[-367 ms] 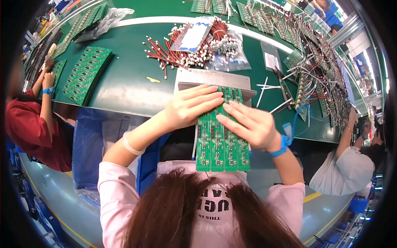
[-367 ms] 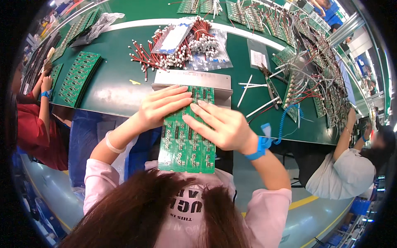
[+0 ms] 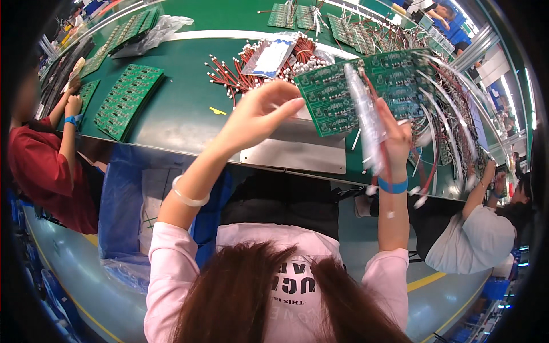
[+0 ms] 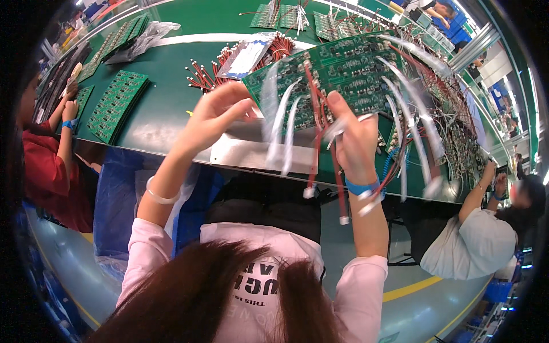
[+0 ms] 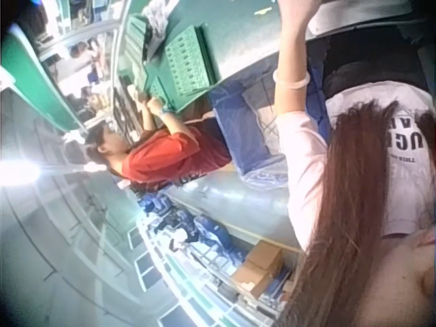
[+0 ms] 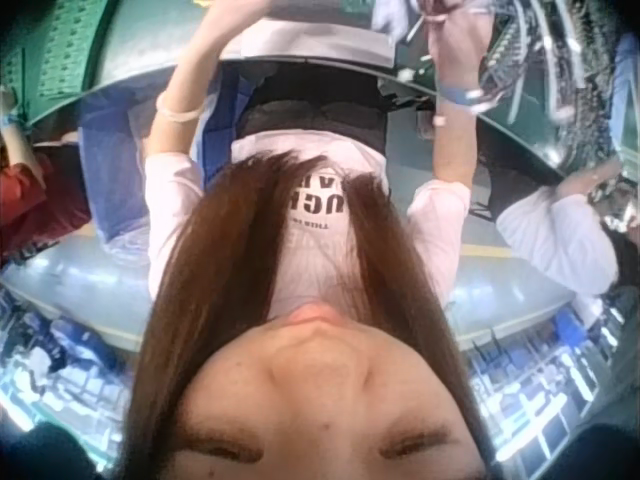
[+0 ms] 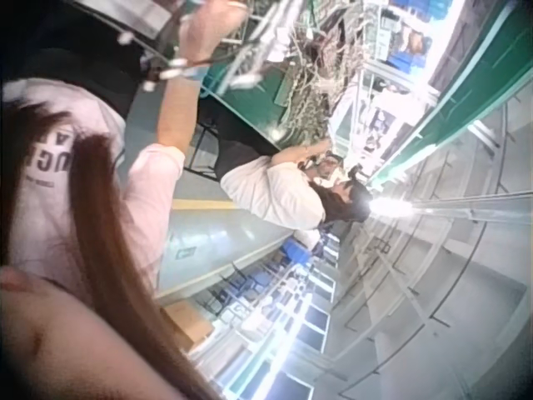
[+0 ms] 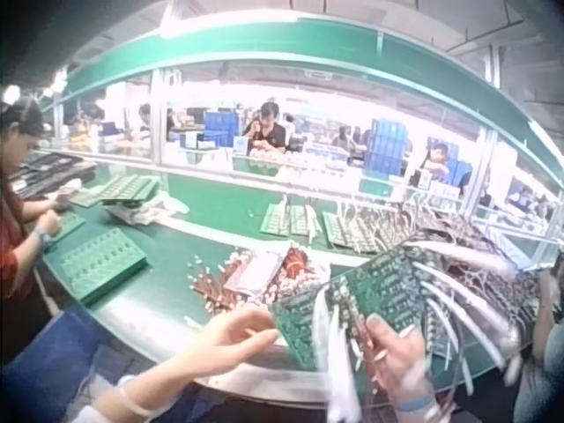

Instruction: Picking up, inspecting, and organizing green printed circuit boards with attached wires into assembly trays on a production line.

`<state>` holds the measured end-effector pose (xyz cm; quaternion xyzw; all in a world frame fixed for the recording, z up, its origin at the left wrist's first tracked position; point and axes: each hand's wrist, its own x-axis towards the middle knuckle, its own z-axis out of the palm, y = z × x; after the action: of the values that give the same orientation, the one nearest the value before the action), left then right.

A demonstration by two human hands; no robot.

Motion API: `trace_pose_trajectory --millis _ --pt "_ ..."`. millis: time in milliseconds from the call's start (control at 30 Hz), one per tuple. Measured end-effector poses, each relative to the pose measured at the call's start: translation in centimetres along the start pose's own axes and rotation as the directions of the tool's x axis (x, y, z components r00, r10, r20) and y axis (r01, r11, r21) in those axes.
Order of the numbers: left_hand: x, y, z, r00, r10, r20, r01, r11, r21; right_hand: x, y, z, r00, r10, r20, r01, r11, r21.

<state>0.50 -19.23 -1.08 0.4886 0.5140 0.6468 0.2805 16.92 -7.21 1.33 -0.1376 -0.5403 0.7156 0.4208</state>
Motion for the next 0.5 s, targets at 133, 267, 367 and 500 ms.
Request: trace_pose_trajectory --millis 133,267,367,500 --pt "-0.3 0.8 1.4 0.994 -0.065 0.085 0.079 0.981 -0.179 -0.3 0.3 -0.2 0.985 0.164 0.057 -0.17 0.976 0.136" --pt "-0.5 1.6 2.0 1.0 0.023 -0.001 -0.023 0.982 -0.186 0.2 1.8 -1.1 0.933 0.353 -0.067 -0.322 0.904 0.281" --pt "-2.1 2.2 -0.2 0.915 0.292 -0.279 -0.168 0.903 0.395 0.6 2.0 -3.0 0.981 0.184 -0.064 -0.142 0.901 0.411" --pt "-7.7 4.8 -6.9 0.899 0.133 -0.416 0.263 0.597 0.758 0.2 -3.3 -8.0 0.946 -0.046 -0.321 0.111 0.976 0.187"
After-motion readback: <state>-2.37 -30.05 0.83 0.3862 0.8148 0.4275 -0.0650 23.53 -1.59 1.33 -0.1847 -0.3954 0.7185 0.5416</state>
